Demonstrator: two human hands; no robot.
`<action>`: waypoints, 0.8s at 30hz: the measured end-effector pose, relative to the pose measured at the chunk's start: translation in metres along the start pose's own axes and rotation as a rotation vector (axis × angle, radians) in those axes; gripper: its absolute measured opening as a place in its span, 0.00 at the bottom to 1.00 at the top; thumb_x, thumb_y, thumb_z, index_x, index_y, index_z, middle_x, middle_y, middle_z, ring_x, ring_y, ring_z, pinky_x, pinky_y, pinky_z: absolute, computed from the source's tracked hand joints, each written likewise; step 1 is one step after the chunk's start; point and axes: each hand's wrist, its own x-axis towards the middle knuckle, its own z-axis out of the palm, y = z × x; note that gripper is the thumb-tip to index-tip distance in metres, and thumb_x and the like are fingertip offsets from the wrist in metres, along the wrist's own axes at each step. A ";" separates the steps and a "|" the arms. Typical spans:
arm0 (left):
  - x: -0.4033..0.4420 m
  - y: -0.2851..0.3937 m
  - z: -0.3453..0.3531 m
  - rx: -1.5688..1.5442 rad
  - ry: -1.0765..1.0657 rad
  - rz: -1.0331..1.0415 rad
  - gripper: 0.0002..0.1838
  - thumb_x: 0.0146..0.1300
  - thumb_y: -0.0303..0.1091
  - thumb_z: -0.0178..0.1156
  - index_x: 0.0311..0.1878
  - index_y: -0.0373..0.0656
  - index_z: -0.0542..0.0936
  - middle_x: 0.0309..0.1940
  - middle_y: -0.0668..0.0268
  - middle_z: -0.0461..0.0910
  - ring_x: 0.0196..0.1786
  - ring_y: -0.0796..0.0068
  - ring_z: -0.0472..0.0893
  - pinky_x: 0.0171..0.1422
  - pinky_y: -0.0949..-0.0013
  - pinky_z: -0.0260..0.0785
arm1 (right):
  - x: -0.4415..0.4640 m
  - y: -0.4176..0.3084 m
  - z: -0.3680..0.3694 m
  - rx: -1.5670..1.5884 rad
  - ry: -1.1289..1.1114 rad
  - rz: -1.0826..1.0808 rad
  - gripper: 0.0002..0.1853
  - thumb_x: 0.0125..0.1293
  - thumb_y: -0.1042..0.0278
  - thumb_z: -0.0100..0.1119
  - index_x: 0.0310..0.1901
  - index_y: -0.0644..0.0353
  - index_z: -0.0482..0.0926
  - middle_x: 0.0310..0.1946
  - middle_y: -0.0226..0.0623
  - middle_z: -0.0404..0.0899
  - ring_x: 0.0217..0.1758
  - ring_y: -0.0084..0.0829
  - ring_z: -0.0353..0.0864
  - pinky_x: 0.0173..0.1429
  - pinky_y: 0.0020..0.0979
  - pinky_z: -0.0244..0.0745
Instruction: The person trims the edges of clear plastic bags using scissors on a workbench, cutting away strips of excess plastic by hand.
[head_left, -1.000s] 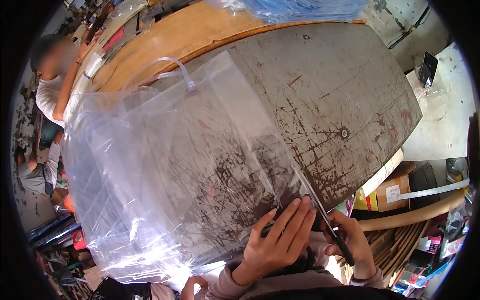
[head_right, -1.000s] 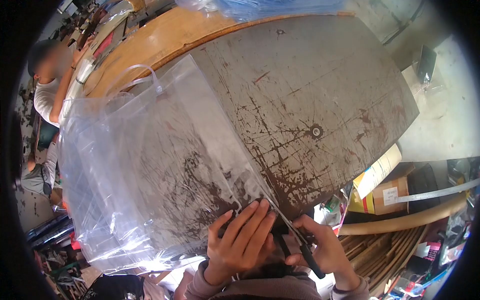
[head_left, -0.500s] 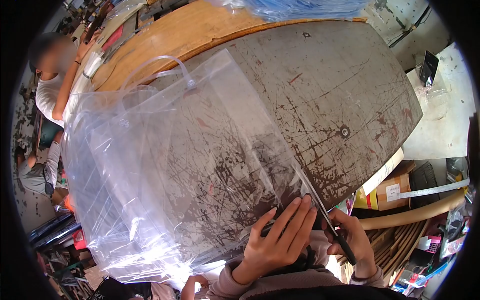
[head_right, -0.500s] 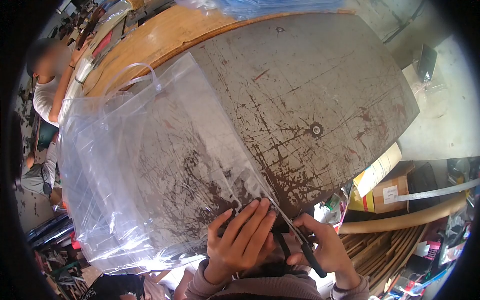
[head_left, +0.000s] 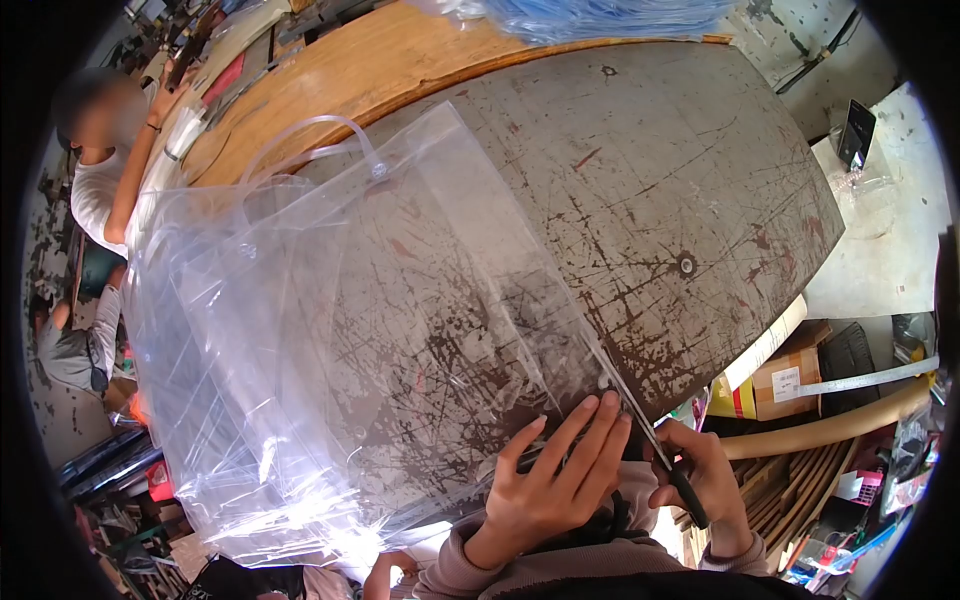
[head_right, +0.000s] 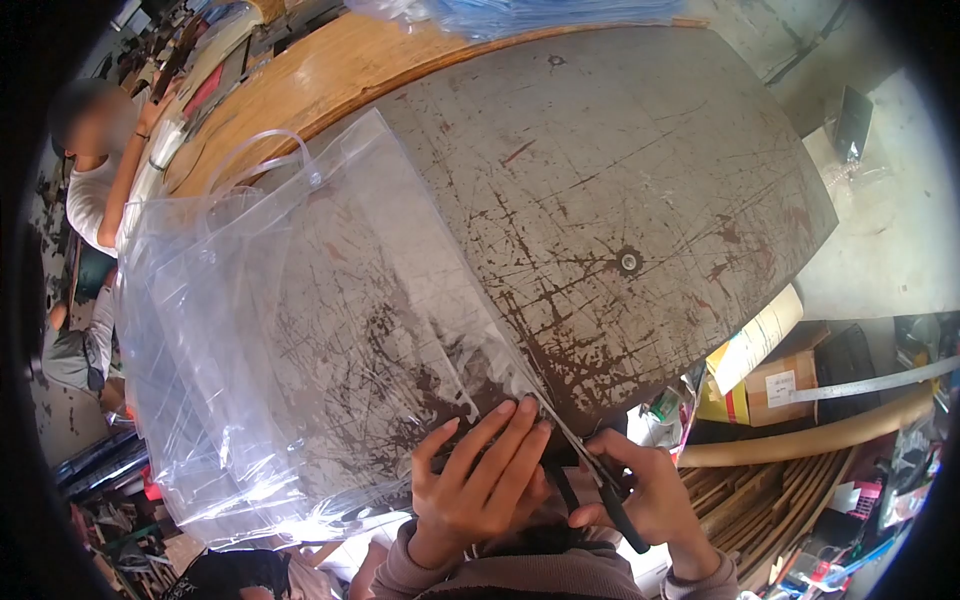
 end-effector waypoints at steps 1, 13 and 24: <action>0.000 0.000 0.000 -0.001 0.000 -0.004 0.14 0.59 0.39 0.51 0.46 0.51 0.80 0.47 0.74 0.80 0.52 0.82 0.77 0.61 0.66 0.56 | -0.001 0.001 -0.001 -0.012 -0.007 0.019 0.34 0.38 0.48 0.77 0.40 0.63 0.73 0.25 0.29 0.73 0.29 0.16 0.67 0.32 0.22 0.67; -0.001 -0.002 -0.003 -0.023 0.014 0.035 0.14 0.56 0.37 0.53 0.45 0.49 0.80 0.44 0.71 0.82 0.49 0.81 0.78 0.58 0.69 0.57 | 0.001 -0.004 0.005 0.069 0.028 0.034 0.37 0.35 0.50 0.80 0.43 0.68 0.74 0.28 0.33 0.78 0.34 0.19 0.75 0.38 0.24 0.72; 0.000 0.000 -0.003 -0.020 0.040 0.009 0.14 0.56 0.36 0.53 0.44 0.48 0.80 0.45 0.70 0.82 0.48 0.81 0.79 0.57 0.70 0.59 | -0.001 0.008 0.003 0.094 0.001 0.108 0.38 0.35 0.48 0.79 0.43 0.68 0.75 0.29 0.32 0.79 0.34 0.18 0.75 0.37 0.23 0.72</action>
